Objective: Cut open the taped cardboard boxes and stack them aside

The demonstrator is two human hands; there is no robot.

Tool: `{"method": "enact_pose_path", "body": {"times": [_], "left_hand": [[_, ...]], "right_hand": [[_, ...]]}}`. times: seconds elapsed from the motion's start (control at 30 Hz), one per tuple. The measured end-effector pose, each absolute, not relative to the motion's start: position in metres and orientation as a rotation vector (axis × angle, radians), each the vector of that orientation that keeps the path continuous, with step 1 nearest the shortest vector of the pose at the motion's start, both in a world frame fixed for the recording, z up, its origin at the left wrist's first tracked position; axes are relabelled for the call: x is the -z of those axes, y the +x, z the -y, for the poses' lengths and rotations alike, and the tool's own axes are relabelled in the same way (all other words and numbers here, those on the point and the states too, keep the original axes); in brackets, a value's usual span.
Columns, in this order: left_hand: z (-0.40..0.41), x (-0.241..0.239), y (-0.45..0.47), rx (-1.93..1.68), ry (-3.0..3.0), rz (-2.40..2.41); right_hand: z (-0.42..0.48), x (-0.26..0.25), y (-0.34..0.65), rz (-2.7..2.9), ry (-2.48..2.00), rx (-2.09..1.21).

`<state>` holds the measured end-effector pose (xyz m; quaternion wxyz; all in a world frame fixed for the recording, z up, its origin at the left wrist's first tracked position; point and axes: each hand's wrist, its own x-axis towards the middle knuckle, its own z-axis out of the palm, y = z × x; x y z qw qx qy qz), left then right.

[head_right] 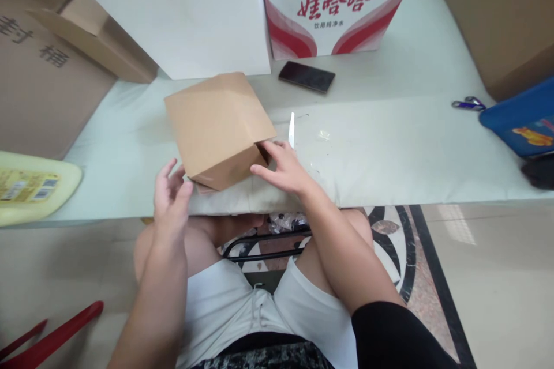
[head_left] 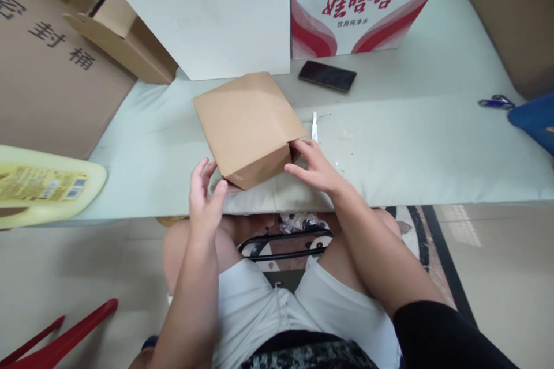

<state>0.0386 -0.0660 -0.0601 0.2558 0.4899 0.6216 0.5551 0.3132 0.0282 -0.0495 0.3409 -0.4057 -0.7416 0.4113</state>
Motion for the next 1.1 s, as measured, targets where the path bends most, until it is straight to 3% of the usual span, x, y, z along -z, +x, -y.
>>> {"method": "enact_pose_path", "body": {"times": [0.13, 0.3, 0.43, 0.67, 0.97, 1.1], "left_hand": [[0.067, 0.060, 0.047, -1.553, 1.373, -1.719], [0.064, 0.057, 0.050, -1.922, 1.344, -1.561], [0.059, 0.054, 0.049, -1.907, 1.279, -1.602], [0.057, 0.063, 0.046, -1.435, 1.074, -1.860], [0.052, 0.058, 0.047, -1.497, 1.409, -1.876], [0.051, 0.055, 0.052, -1.563, 1.391, -1.795]], "right_hand": [[-0.028, 0.049, 0.314, 1.935, -1.021, -0.992], [-0.027, 0.049, 0.308, 1.724, -0.831, -1.341], [-0.027, 0.047, 0.301, 1.570, -0.846, -1.480], [-0.027, 0.047, 0.301, 1.685, -1.093, -1.217], [-0.023, 0.041, 0.305, 1.584, -1.498, -0.898], [-0.025, 0.045, 0.309, 1.573, -1.484, -0.946]]}}
